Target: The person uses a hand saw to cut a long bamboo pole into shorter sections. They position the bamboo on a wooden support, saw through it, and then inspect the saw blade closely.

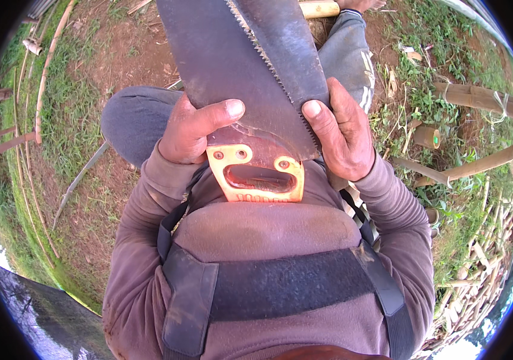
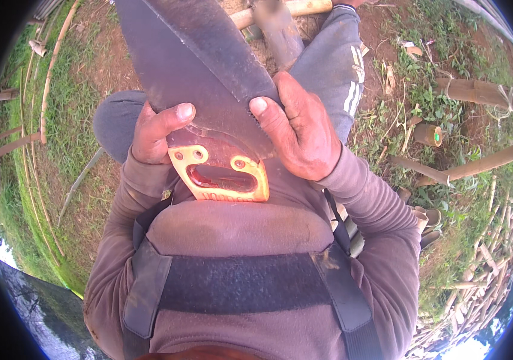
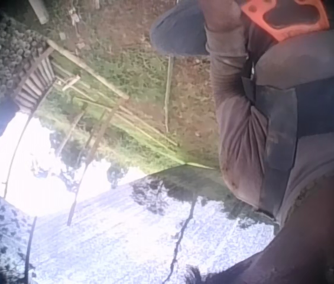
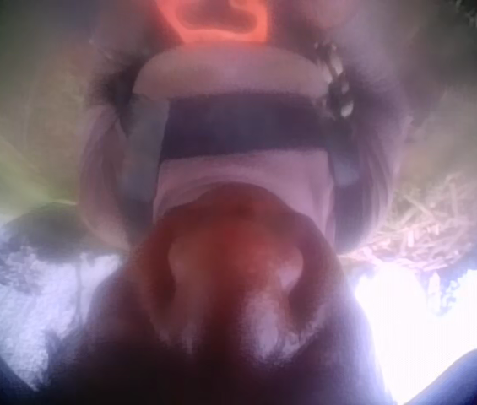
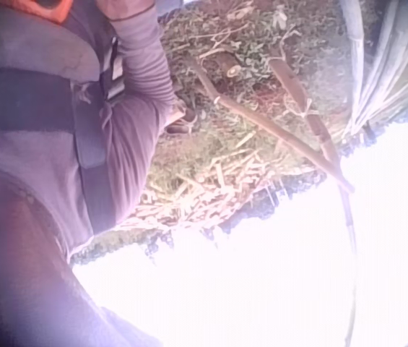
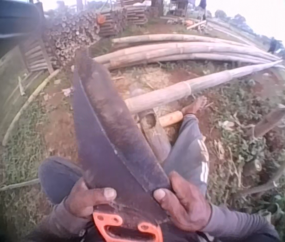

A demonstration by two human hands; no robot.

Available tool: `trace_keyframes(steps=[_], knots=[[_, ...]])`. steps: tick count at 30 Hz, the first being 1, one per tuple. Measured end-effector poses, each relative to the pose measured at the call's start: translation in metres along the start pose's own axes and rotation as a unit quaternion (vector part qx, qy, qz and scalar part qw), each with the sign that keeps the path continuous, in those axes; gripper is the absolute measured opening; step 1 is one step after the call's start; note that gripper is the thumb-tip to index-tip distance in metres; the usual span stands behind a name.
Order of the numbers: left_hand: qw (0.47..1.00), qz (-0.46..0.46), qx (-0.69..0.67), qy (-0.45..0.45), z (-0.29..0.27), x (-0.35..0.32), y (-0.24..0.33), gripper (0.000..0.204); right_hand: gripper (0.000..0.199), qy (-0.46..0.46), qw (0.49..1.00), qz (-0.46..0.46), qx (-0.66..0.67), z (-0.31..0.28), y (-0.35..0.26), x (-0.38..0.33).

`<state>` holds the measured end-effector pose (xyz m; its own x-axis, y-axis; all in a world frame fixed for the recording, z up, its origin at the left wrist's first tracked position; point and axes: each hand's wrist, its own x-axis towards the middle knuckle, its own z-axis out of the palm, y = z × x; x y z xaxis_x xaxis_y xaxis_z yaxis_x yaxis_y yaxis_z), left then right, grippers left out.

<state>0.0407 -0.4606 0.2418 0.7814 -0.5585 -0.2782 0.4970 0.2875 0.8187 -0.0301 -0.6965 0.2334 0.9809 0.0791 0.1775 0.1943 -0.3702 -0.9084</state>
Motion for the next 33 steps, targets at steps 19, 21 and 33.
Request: trace_keyframes(steps=[19,21,33], knots=[[0.995,-0.039,-0.063,-0.061,-0.018,0.01,-0.009,0.055,0.029,0.022,0.997,0.049,0.061,-0.009,-0.001,0.0],[0.995,-0.04,-0.07,-0.058,-0.016,0.009,-0.008,0.056,0.029,0.027,0.997,0.026,0.06,-0.007,0.01,0.001],[0.995,-0.026,-0.07,-0.058,-0.01,0.008,-0.01,0.059,0.032,0.02,0.999,-0.027,0.028,0.0,0.006,0.006]])
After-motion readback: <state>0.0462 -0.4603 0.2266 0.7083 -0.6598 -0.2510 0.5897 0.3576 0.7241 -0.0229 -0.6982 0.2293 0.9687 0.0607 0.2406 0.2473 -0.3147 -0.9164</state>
